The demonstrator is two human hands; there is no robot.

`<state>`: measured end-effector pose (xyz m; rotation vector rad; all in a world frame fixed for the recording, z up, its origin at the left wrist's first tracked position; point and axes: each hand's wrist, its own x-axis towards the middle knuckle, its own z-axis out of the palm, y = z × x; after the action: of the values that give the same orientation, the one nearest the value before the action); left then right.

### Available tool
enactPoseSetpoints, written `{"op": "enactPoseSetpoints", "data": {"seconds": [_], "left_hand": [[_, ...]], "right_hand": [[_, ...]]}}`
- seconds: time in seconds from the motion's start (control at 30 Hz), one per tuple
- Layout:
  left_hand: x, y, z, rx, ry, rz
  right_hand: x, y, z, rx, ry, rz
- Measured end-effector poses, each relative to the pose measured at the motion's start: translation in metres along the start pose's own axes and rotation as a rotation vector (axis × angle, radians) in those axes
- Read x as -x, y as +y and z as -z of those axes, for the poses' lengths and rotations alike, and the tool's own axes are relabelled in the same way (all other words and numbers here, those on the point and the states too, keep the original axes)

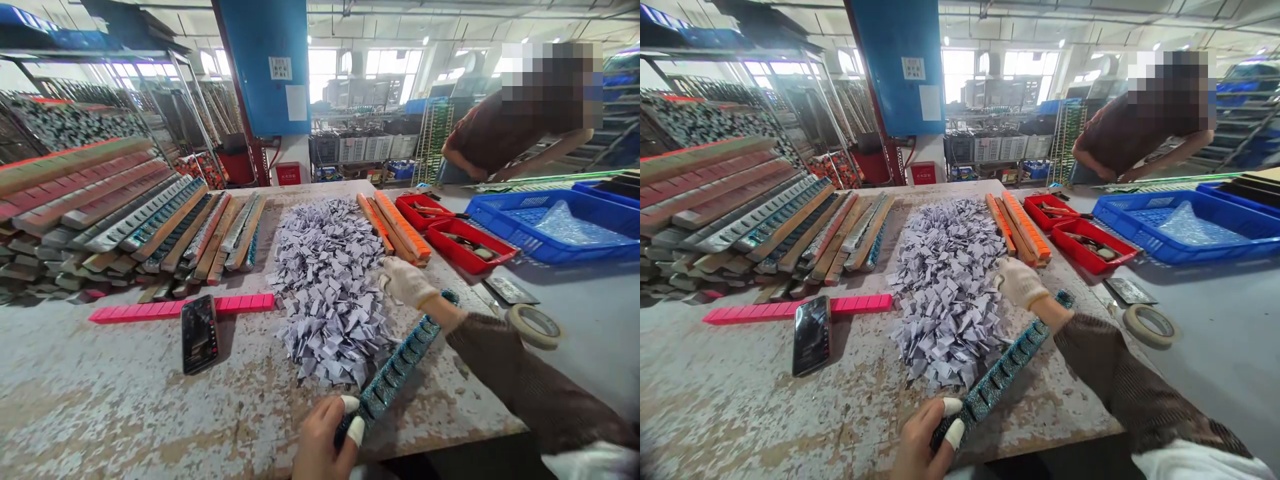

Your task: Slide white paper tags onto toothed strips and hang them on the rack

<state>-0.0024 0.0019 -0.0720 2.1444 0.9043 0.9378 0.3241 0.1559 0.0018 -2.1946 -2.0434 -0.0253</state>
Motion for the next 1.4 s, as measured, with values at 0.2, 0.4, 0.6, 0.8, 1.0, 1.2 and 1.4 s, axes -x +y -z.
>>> {"op": "enactPoseSetpoints", "data": {"seconds": [0.2,0.4,0.6,0.8,1.0,1.2,1.4], "left_hand": [[0.003,0.006,-0.002,0.026,0.004,0.075],[0.002,0.008,-0.003,0.031,0.001,0.098],[-0.004,0.018,0.004,0.004,-0.046,0.104],[0.000,0.025,0.007,-0.047,-0.137,0.015],[0.003,0.029,0.000,-0.080,-0.116,0.056],[0.004,0.034,-0.006,-0.043,-0.113,0.110],[0.001,0.043,-0.024,-0.016,-0.129,0.239]], "right_hand": [[-0.062,0.029,-0.007,0.164,-0.190,-0.236],[-0.022,0.013,-0.016,0.129,-0.252,-0.066],[0.026,0.024,-0.010,-0.066,-0.253,0.167],[-0.004,0.054,-0.010,-0.073,-0.191,0.005],[-0.016,0.031,-0.028,-0.135,-0.294,0.033],[-0.012,0.030,-0.016,-0.400,-0.252,0.008],[0.060,0.010,0.023,-0.909,-0.118,0.042]]}}
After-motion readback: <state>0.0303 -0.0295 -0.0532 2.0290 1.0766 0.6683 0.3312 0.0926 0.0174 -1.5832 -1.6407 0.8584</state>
